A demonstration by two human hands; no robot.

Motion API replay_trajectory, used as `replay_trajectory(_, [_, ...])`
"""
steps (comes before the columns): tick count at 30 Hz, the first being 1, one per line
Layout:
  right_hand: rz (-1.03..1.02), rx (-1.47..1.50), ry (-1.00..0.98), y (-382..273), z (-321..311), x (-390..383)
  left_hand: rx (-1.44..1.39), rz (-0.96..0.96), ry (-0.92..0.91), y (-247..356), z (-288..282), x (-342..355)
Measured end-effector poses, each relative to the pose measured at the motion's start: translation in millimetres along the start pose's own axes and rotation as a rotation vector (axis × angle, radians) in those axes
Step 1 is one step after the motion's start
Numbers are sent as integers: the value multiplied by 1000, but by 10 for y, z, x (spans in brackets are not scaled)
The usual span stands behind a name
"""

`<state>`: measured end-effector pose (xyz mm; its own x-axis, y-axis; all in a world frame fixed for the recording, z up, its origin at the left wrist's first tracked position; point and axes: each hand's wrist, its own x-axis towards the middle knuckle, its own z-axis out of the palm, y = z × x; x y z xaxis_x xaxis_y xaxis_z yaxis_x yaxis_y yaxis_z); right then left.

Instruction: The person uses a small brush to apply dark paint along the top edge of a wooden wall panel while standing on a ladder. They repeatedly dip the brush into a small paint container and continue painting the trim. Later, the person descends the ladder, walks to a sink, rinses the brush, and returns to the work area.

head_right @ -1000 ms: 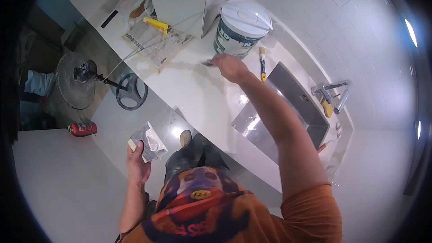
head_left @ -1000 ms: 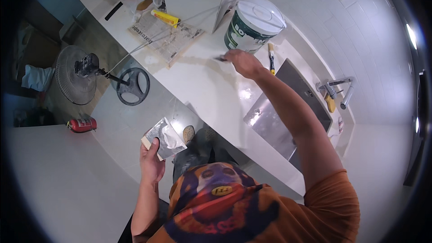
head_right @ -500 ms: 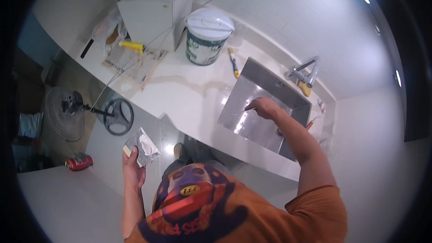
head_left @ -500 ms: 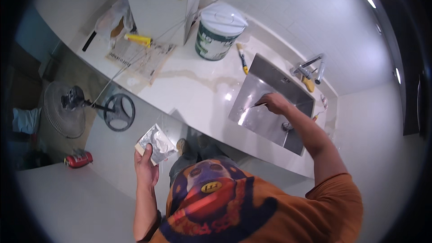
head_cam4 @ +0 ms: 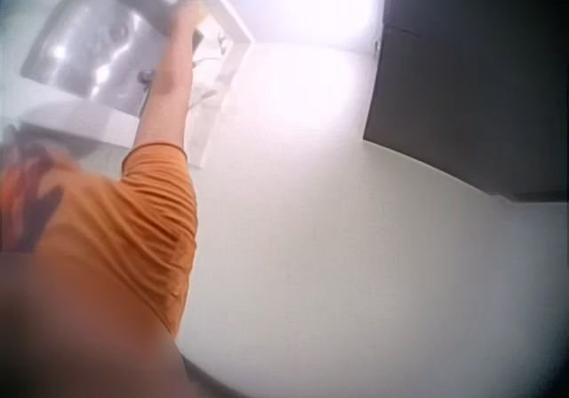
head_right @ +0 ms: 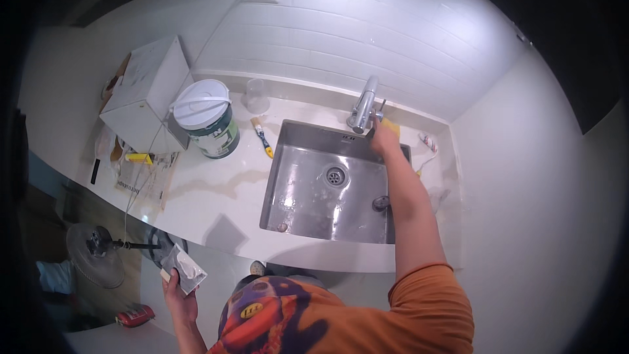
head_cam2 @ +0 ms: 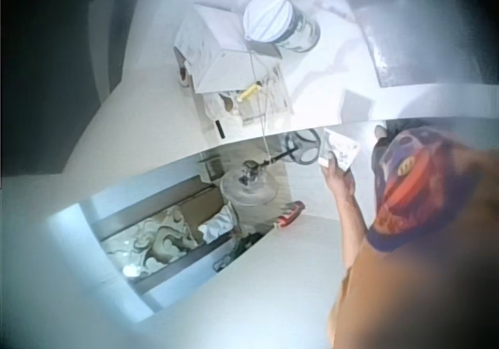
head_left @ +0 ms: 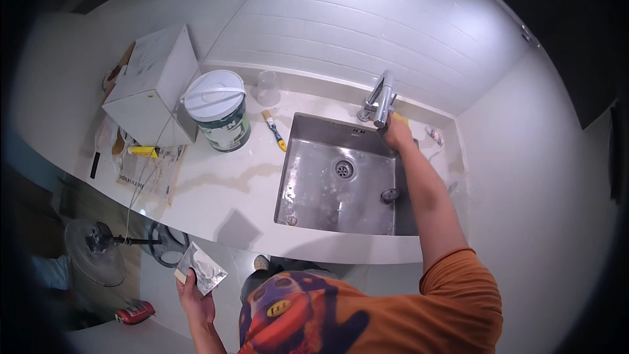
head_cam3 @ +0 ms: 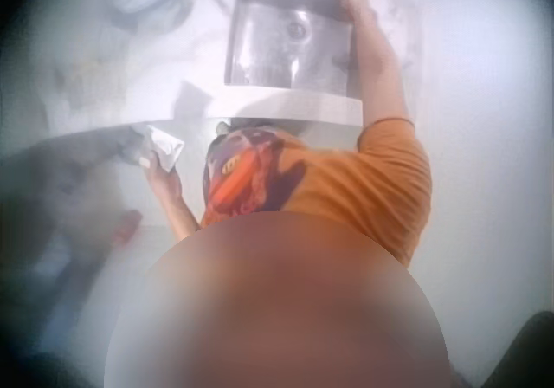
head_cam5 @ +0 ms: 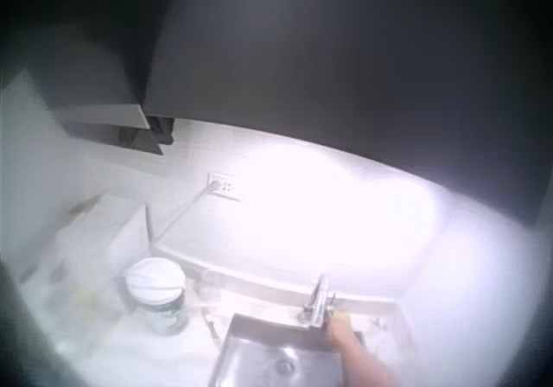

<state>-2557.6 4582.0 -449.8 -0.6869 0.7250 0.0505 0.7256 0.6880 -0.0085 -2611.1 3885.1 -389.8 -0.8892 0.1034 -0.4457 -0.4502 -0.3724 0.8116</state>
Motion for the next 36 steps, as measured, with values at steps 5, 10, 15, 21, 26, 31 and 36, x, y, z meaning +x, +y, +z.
replay_trajectory(5, [49,-162,-86,146,-144,653,23,16,133,-162,204,-230])
replay_trajectory(10, [-19,-299,-118,318,-105,701,70,-25,123,-304,341,-287])
replay_trajectory(15, [32,-46,-82,279,-106,511,-31,60,232,-367,529,-255])
replay_trajectory(21, [137,1092,-232,-19,534,-377,-49,-5,296,-400,736,-237])
replay_trajectory(26, [334,1694,-395,-270,1036,-874,26,51,152,-246,801,-226])
replay_trajectory(31, [372,1810,-397,-230,1006,-931,9,87,163,-200,849,-265])
replay_trajectory(36, [219,1922,-359,-307,876,-881,22,61,144,-204,794,-299])
